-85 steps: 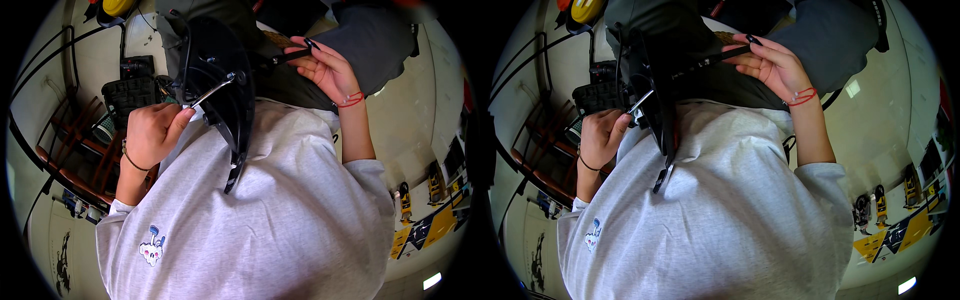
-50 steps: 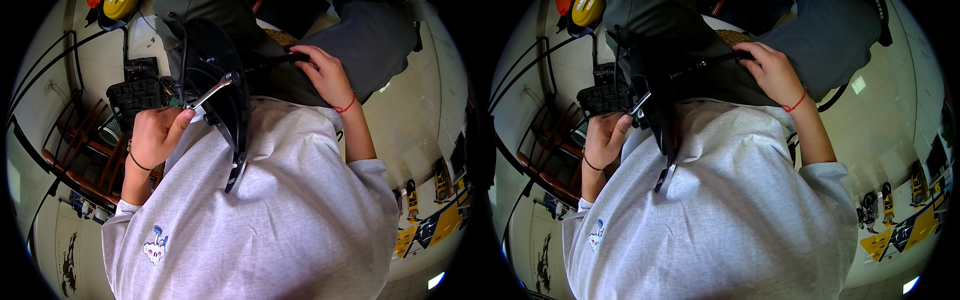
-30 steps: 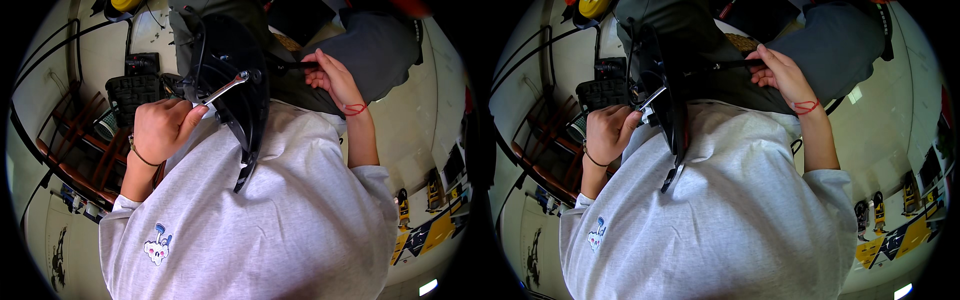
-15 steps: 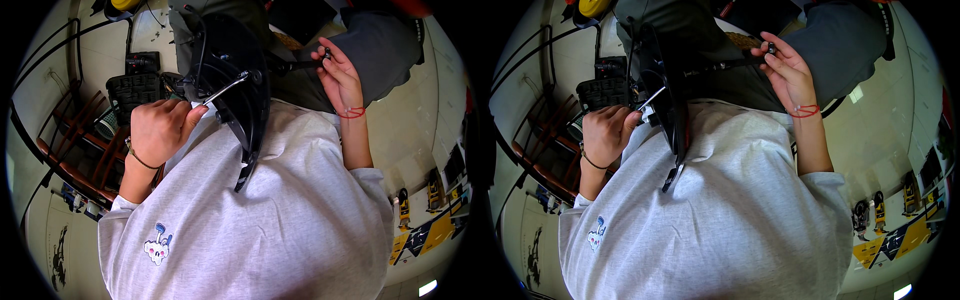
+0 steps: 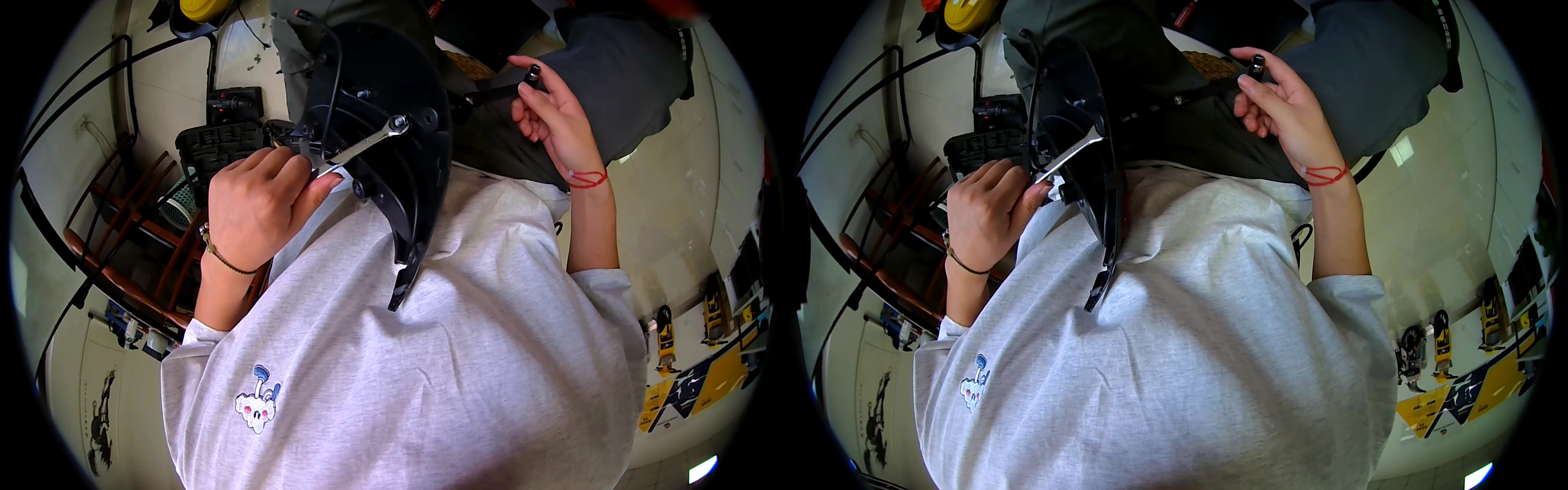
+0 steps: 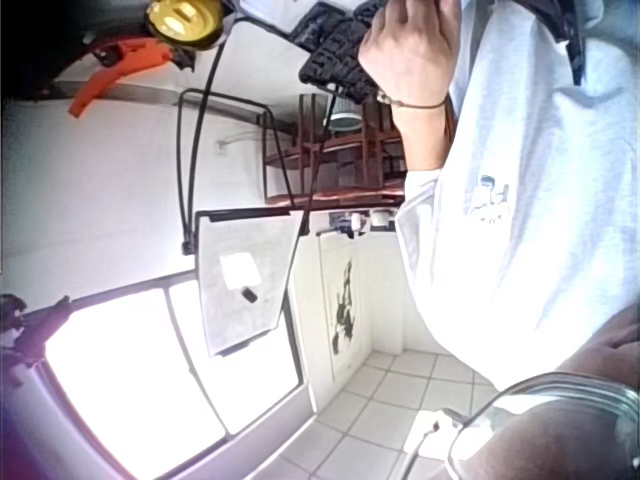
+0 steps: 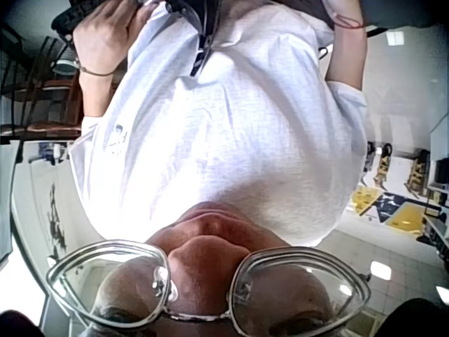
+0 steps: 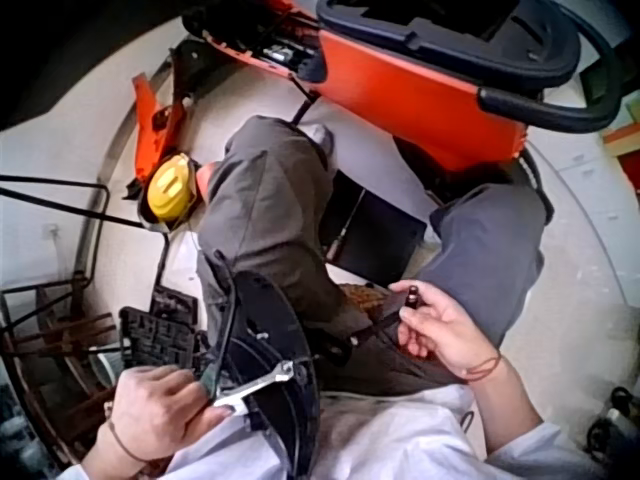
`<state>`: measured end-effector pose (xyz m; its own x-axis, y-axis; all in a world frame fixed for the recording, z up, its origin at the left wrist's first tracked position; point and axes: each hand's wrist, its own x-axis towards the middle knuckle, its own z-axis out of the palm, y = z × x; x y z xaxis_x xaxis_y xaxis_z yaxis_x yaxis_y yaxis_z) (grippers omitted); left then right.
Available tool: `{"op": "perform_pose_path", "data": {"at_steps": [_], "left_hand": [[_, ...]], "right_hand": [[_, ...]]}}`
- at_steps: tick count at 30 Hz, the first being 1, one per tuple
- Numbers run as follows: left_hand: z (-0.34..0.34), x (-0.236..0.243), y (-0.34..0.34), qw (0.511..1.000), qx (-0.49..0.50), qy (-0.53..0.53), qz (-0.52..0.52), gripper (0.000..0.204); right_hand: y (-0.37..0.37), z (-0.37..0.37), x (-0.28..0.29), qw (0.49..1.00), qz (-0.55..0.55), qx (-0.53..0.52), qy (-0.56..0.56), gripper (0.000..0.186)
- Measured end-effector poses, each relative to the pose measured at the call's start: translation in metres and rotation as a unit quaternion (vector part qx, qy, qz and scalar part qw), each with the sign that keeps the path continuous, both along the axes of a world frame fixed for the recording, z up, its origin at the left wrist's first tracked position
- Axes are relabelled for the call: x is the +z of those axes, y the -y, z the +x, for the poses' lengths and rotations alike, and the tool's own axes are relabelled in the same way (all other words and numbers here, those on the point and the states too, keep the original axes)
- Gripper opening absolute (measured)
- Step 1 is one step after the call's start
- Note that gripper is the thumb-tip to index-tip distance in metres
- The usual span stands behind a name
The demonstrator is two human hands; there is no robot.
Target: The person unscrews bolts from a motorcycle tail light assembly using a socket wrench, removes the bracket, and then uses a combination wrench to tighten a nut on the back of the assembly.
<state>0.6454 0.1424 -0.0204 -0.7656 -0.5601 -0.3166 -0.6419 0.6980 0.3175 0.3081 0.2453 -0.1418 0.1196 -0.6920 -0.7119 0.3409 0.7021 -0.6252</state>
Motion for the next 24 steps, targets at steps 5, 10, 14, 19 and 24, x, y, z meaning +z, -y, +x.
{"op": "perform_pose_path", "data": {"at_steps": [5, 10, 14, 19, 24], "left_hand": [[-0.001, -0.001, -0.001, 1.000, 0.004, 0.003, -0.006, 0.040], [0.002, 0.001, -0.001, 1.000, -0.002, 0.029, -0.004, 0.041], [0.003, 0.000, -0.002, 1.000, 0.000, 0.030, 0.007, 0.042], [0.004, -0.001, -0.002, 0.999, 0.006, 0.032, 0.021, 0.044], [0.004, -0.001, -0.003, 0.999, 0.011, 0.030, 0.028, 0.046]], "right_hand": [[0.002, -0.001, -0.002, 0.986, 0.024, -0.107, 0.124, 0.036], [0.005, -0.006, -0.002, 0.980, 0.049, -0.120, 0.151, 0.037], [0.002, -0.004, -0.001, 0.982, 0.026, -0.142, 0.119, 0.036], [-0.006, 0.003, -0.008, 0.987, -0.026, -0.126, 0.095, 0.053], [-0.004, 0.000, -0.015, 0.993, -0.001, -0.055, 0.105, 0.052]]}}
